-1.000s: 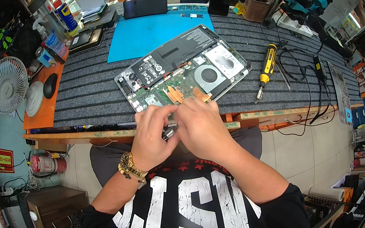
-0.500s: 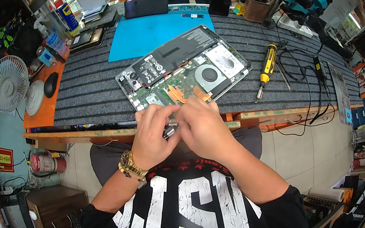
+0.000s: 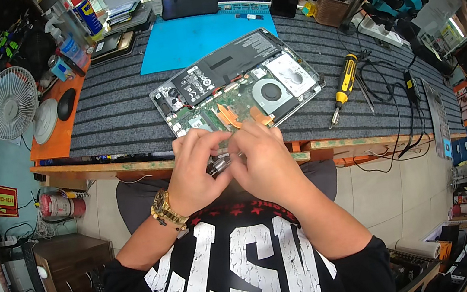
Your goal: The person unscrews several screws from an open laptop chassis using a screwdriver and lifts out a component by hand.
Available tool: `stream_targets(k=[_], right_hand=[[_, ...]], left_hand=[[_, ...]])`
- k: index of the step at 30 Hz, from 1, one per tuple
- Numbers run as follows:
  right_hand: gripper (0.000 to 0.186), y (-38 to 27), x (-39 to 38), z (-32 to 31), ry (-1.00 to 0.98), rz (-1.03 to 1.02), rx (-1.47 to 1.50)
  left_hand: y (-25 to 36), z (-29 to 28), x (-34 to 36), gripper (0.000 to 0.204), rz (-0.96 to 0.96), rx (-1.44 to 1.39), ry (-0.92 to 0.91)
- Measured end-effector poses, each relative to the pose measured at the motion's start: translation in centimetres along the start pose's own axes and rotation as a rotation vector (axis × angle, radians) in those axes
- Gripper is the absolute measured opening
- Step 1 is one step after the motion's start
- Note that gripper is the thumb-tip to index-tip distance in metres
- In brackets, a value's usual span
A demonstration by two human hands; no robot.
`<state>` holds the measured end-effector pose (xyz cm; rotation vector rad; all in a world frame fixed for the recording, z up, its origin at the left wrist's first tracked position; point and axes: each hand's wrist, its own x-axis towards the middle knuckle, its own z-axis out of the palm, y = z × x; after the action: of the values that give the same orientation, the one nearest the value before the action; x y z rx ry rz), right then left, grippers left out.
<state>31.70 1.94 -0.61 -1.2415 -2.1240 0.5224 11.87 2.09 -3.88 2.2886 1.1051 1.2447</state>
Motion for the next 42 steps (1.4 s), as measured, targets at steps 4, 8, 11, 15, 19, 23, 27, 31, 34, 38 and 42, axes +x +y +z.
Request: stream_targets(k=[4,8,11,15,19,23,27,31,34,38,42], right_hand=[[0.009,0.1,0.0,-0.2,-0.001,0.001,0.008],[0.007,0.0,0.0,0.0,0.003,0.009,0.023],[0.005,0.1,0.0,0.0,0.009,0.022,0.021],[0.002,0.0,0.2,0.0,0.003,0.029,0.004],[0.002,0.0,0.3,0.0,0.008,0.03,-0.009],[0.003,0.0,0.3,0.0,0.0,0.036,0.003],[0.003,0.0,0.4,-0.1,-0.026,0.041,0.004],[0.004,0.1,0.4,-0.3,-0.034,0.042,0.025],[0.004,0.1,0.4,-0.3,-0.041,0.044,0.024],[0.005,0.0,0.5,-0.4,-0.052,0.055,-0.004],[0.005,-0.2,0.6,-0.4,-0.061,0.067,-0.018]], left_hand=[[0.7,-0.4,-0.1,0.064,-0.004,0.041,-0.011],[1.0,-0.5,-0.3,0.062,-0.025,0.086,-0.003],[1.2,-0.5,-0.3,0.061,-0.04,0.092,-0.009],[1.9,-0.8,-0.3,0.059,-0.091,0.084,-0.018],[2.6,-1.0,-0.3,0.057,-0.131,0.082,-0.042],[2.8,-1.1,-0.4,0.055,-0.174,0.032,-0.025],[2.9,-1.1,-0.5,0.055,-0.178,0.067,-0.025],[3.0,-1.0,-0.5,0.056,-0.176,0.069,-0.033],[3.1,-0.9,-0.5,0.056,-0.174,0.068,-0.02],[3.3,-0.9,-0.4,0.056,-0.212,0.022,-0.022],[3.6,-1.2,-0.4,0.057,-0.22,0.067,-0.043]])
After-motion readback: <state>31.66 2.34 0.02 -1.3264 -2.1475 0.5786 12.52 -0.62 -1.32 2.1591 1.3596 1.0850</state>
